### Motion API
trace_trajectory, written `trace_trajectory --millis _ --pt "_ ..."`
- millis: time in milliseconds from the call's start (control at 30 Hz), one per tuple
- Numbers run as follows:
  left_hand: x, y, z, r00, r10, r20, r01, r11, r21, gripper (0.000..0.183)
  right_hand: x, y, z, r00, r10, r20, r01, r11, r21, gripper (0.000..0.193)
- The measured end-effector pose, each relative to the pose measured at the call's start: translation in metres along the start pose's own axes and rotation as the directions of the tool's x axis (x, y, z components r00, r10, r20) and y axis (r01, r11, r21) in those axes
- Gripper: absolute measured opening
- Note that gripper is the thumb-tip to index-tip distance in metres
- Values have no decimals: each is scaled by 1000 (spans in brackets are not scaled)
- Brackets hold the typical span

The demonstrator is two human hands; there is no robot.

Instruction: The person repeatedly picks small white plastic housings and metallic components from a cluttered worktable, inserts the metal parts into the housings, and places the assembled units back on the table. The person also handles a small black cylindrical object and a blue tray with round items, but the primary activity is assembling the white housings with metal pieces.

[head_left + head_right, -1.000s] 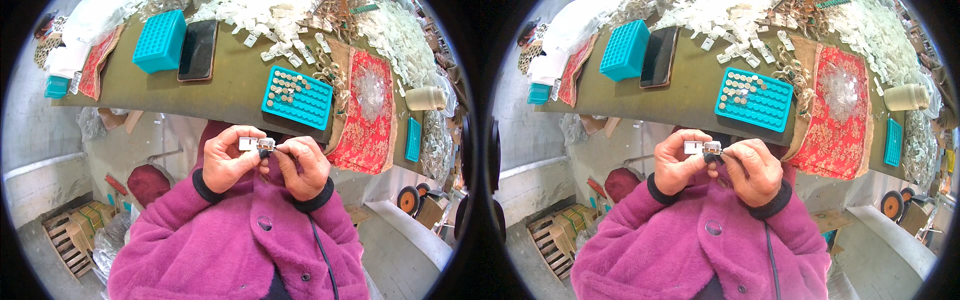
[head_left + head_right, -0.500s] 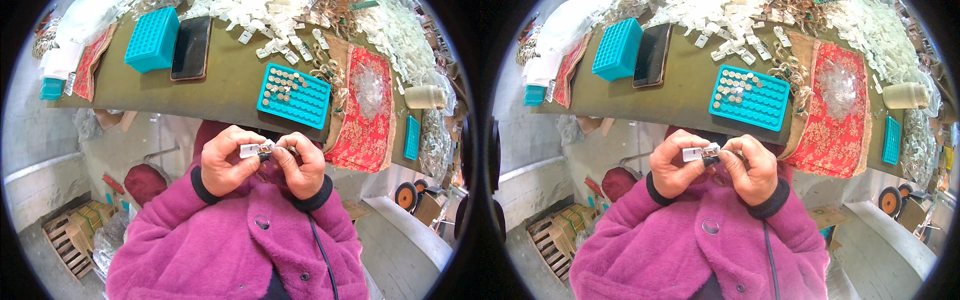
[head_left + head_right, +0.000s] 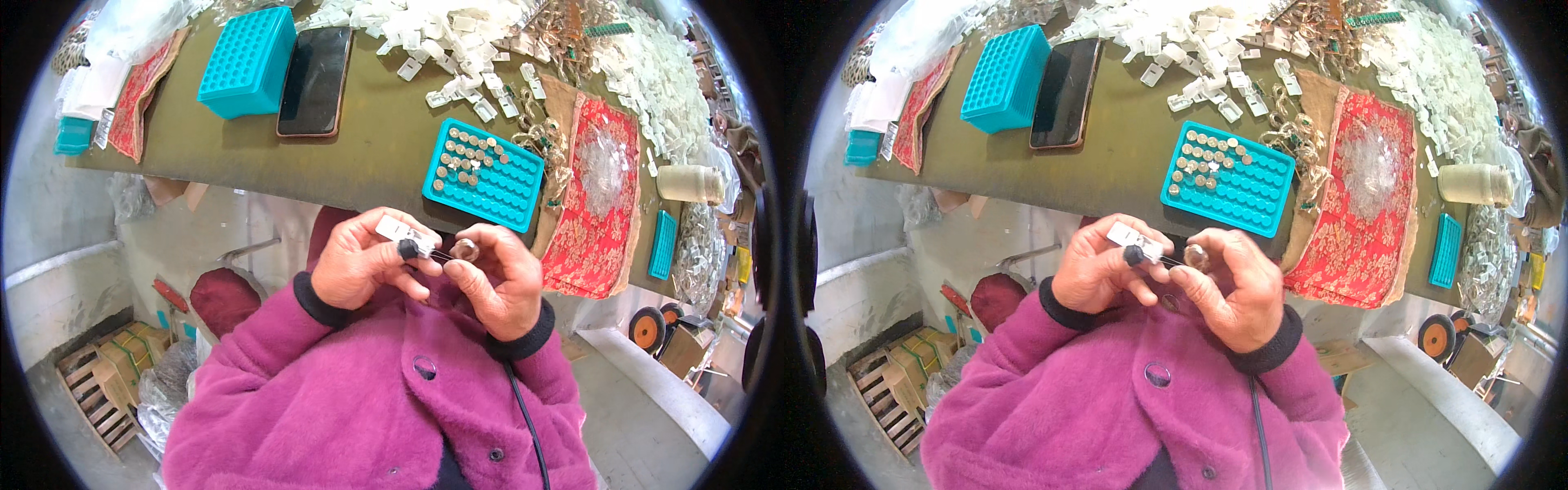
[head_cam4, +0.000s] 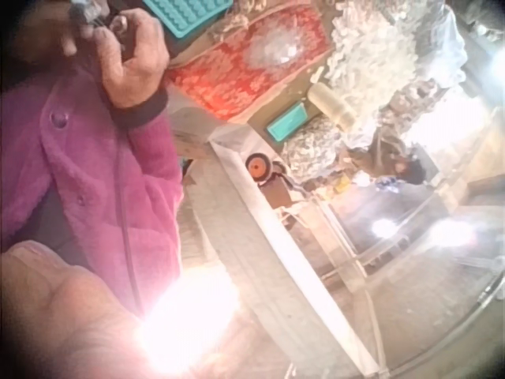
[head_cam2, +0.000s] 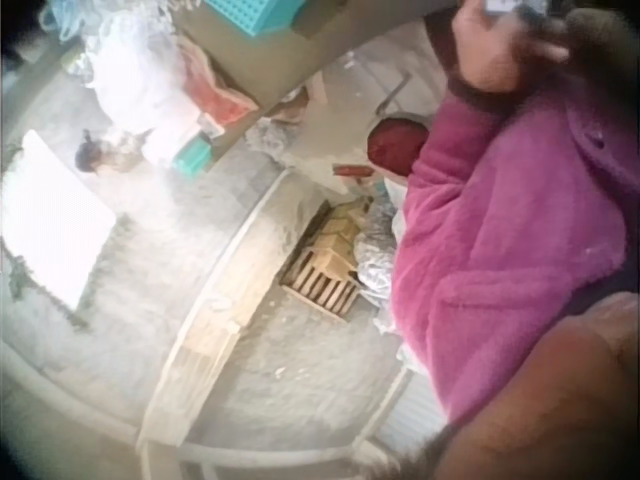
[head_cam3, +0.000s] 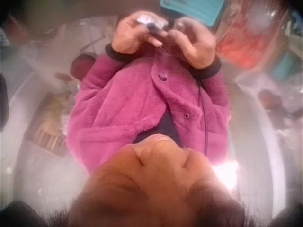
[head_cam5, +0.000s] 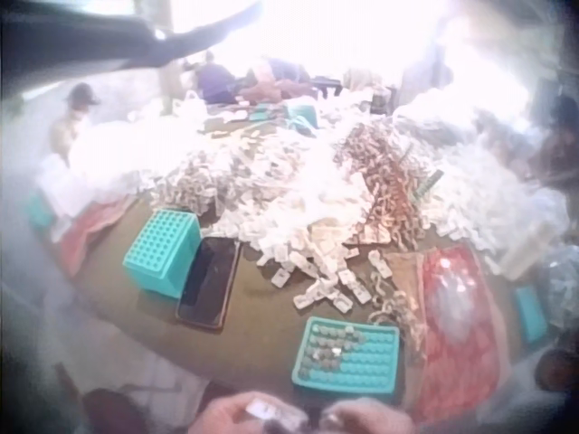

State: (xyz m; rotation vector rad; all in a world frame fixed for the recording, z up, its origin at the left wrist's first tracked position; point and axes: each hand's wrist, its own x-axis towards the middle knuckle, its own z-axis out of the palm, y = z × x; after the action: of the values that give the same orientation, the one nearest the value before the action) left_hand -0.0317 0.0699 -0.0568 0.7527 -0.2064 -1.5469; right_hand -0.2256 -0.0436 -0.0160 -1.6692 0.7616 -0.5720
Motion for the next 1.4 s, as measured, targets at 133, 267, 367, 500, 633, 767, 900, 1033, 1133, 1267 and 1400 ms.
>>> trace_trajectory --millis 133,267,367,500,633,767,900,1033,1133,1267,1400 --pt "2 15 -9 999 34 26 -35 998 50 28 36 -3 -7 904 -426 33 390 790 -474 29" --pt "2 15 -8 999 32 -34 -28 993 116 32 68 -2 4 860 -491 142 458 616 -641 30" --pt "2 15 -4 997 55 -62 -44 986 164 31 74 -7 11 905 -400 148 380 601 -703 28" --pt "5 20 0 993 99 -62 -78 959 273 27 76 -11 11 918 -355 177 358 552 -753 21" --pt "13 21 -1 977 211 -4 -196 913 357 32 75 -11 12 918 -338 206 360 499 -788 18" --pt "17 19 -5 970 243 3 -223 885 409 34 74 -7 14 917 -331 222 369 493 -788 19" --pt "12 15 -1 987 151 -53 -124 934 336 26 65 -9 6 907 -363 213 394 555 -733 19" --pt "8 8 10 992 123 -20 -116 970 214 35 45 -10 3 857 -492 152 496 712 -497 26" --pt "4 5 14 997 71 36 -77 974 213 39 33 -3 10 808 -582 88 566 727 -387 27" --pt "0 2 16 997 31 76 -50 963 266 38 24 6 9 814 -572 101 566 744 -355 29" --pt "-3 -2 18 995 68 73 -87 953 290 37 11 7 4 850 -526 20 508 809 -296 29"
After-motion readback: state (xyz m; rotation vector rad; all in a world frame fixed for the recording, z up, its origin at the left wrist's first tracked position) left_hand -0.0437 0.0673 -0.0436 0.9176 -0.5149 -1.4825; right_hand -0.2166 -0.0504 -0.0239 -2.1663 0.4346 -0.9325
